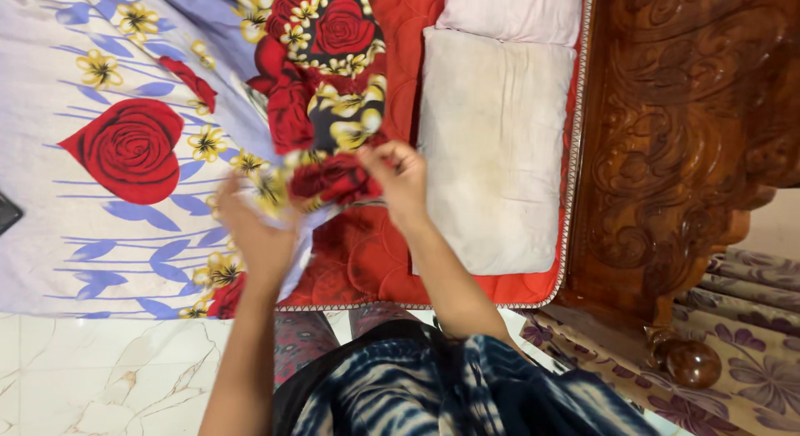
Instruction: The person arranges two white pillows on a red mattress, then unfolds and spreads a floral patterned sheet over the bed. They smooth the sheet by hand and tuck the edges under the mattress to secure it.
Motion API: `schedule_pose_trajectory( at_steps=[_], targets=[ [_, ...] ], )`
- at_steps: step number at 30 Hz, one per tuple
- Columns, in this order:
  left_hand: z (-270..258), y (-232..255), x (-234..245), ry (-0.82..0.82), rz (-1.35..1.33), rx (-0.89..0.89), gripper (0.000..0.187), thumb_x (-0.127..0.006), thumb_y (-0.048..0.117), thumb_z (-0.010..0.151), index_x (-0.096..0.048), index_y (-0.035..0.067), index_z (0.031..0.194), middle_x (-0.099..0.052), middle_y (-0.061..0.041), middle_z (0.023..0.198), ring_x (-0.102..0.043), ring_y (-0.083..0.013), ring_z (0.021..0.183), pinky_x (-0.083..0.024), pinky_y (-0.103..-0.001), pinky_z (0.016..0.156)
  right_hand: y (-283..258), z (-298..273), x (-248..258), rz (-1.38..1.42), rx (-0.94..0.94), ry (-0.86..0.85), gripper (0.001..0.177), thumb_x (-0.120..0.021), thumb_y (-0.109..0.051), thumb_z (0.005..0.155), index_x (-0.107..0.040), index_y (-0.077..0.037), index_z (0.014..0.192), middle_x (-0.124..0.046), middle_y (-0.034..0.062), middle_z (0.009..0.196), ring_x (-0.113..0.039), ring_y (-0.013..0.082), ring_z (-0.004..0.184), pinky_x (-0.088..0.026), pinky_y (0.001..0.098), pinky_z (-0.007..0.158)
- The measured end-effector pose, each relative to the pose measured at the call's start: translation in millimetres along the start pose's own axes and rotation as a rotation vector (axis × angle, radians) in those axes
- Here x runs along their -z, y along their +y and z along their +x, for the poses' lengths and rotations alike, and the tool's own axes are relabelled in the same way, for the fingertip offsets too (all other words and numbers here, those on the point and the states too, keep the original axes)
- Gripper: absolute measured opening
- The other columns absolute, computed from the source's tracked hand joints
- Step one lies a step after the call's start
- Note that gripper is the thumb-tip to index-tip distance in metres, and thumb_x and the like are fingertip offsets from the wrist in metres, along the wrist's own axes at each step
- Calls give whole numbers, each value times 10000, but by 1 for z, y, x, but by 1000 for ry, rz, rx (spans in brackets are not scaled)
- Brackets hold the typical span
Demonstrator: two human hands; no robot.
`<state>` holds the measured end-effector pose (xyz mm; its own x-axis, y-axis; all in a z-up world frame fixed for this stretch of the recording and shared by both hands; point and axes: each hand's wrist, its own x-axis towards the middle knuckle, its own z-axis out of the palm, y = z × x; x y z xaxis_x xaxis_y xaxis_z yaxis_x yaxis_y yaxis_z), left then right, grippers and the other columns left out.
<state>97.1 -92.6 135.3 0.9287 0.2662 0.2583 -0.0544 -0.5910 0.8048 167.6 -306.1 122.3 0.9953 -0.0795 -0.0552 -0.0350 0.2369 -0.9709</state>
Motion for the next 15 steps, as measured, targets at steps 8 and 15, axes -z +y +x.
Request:
schedule_pose_trajectory(
  at_steps=[8, 15],
  targets=[
    [9, 69, -5, -372, -5, -60, 659, -673, -15, 808, -494, -7, 1443, -662, -268, 1167, -641, -443, 1057, -514, -506, 907, -53, -35, -14, 95, -262, -331, 185, -723, -77, 922, -706, -57, 1105, -725, 0, 903, -653, 57, 649, -506, 213, 566],
    [-5, 58, 6, -465, -406, 55, 421, -482, -82, 964, -614, 23, 1350, -753, -178, 1023, -716, -240, 893, -535, -294, 811, 84, 46, 50, -7, -1020, 125, 425, -431, -493, 1113, -529, -95, 1226, -626, 231, 1082, -665, 304, 972, -551, 432, 840]
  ],
)
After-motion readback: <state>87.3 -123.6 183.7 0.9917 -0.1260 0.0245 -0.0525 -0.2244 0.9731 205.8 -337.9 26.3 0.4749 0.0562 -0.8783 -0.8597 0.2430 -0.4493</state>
